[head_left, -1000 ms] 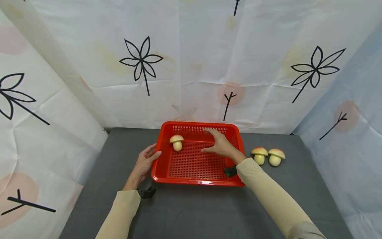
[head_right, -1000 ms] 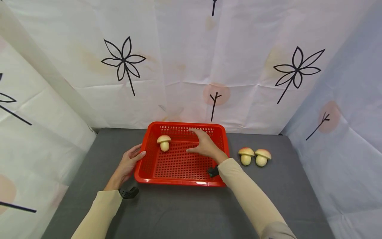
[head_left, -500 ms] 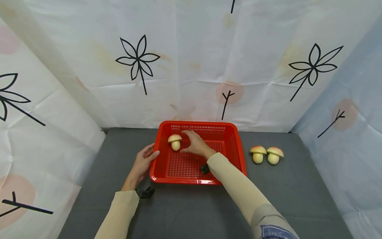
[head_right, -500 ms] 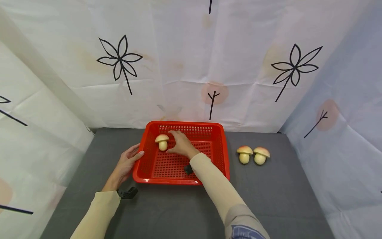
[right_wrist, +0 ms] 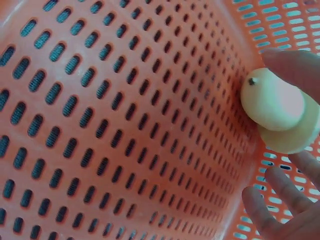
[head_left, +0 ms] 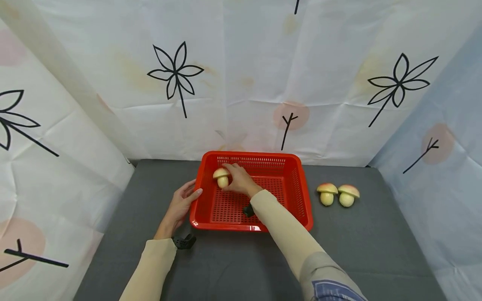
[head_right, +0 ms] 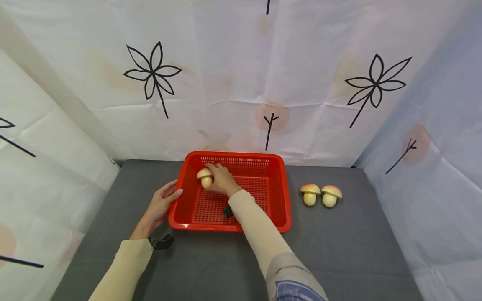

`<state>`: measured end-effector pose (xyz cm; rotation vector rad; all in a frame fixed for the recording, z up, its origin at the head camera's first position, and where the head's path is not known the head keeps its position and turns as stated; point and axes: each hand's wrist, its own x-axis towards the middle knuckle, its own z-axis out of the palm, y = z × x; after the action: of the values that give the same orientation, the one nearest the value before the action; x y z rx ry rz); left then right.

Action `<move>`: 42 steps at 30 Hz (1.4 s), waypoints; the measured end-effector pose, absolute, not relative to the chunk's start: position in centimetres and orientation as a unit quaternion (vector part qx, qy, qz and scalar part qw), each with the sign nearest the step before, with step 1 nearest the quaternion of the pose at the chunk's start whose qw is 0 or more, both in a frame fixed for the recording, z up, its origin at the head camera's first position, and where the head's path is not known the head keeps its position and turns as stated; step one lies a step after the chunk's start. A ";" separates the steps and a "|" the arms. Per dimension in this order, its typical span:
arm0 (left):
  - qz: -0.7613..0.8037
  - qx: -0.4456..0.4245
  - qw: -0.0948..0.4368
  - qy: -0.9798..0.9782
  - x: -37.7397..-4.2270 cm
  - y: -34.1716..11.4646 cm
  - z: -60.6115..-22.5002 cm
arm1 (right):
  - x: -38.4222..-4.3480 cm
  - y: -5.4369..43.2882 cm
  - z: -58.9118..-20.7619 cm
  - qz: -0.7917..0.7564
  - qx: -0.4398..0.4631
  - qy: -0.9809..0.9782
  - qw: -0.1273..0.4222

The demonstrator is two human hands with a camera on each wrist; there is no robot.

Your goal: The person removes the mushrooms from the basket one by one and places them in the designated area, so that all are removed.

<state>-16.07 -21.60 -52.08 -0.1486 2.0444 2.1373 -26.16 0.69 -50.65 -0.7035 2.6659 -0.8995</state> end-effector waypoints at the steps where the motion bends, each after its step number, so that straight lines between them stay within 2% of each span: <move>1: 0.718 -0.049 0.089 0.689 -16.1 -21.5 -52.0 | -26.1 0.6 -50.7 -0.300 -0.243 0.914 0.121; 9: 0.715 -0.045 0.086 0.692 -16.1 -21.3 -51.7 | -25.6 0.4 -50.6 -0.278 -0.251 0.917 0.135; 22: 0.717 -0.054 0.091 0.689 -16.2 -21.0 -51.8 | -25.4 0.0 -51.0 -0.196 -0.290 0.929 0.121; 36: 0.717 -0.059 0.094 0.688 -16.1 -21.4 -51.9 | -24.2 3.5 -47.8 -0.340 -0.298 0.881 0.139; 42: 0.713 -0.064 0.095 0.692 -16.0 -21.5 -51.9 | -23.4 5.5 -46.2 -0.379 -0.298 0.867 0.126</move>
<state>-16.00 -21.50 -51.92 -0.1889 2.0514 2.1144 -23.45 5.51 -46.22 -0.8668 2.5244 -1.1049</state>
